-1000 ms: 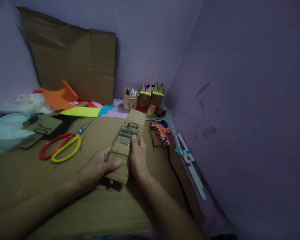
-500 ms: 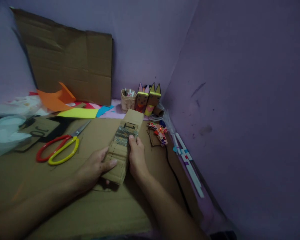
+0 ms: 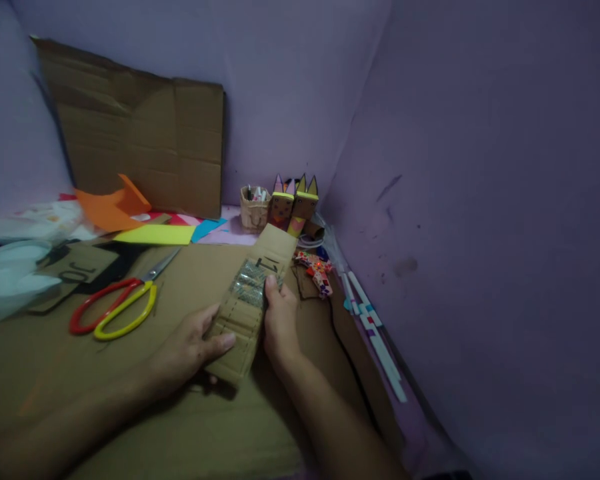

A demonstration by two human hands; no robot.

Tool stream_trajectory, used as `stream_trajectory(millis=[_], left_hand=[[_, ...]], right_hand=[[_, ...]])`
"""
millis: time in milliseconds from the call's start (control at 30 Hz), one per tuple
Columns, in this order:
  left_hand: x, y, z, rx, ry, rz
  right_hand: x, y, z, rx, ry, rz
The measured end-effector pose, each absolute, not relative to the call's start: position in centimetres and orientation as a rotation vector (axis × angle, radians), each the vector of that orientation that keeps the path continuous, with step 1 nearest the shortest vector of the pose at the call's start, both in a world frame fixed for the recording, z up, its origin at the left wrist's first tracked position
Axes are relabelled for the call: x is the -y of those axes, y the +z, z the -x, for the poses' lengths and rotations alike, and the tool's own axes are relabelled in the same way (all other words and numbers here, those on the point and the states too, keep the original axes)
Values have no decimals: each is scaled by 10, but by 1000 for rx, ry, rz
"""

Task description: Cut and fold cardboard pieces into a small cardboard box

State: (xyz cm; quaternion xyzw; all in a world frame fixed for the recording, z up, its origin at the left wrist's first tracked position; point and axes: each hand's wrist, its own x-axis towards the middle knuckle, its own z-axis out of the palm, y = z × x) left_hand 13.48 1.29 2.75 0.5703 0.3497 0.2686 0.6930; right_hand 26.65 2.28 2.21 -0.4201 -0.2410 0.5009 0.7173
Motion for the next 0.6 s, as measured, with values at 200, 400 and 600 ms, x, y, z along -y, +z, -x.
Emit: stream_trajectory(millis=[200,400,600], left_hand=[[-20,25,-128,-828,609,-1278],[-26,28,-123,-805,574,-1304],[-27,27,-123,-797,554,-1326]], right_hand=[[-25,24,-281,552,1358,1115],[-21,38,-301,575,1769,1141],[-21,41,-302,572,1869,1037]])
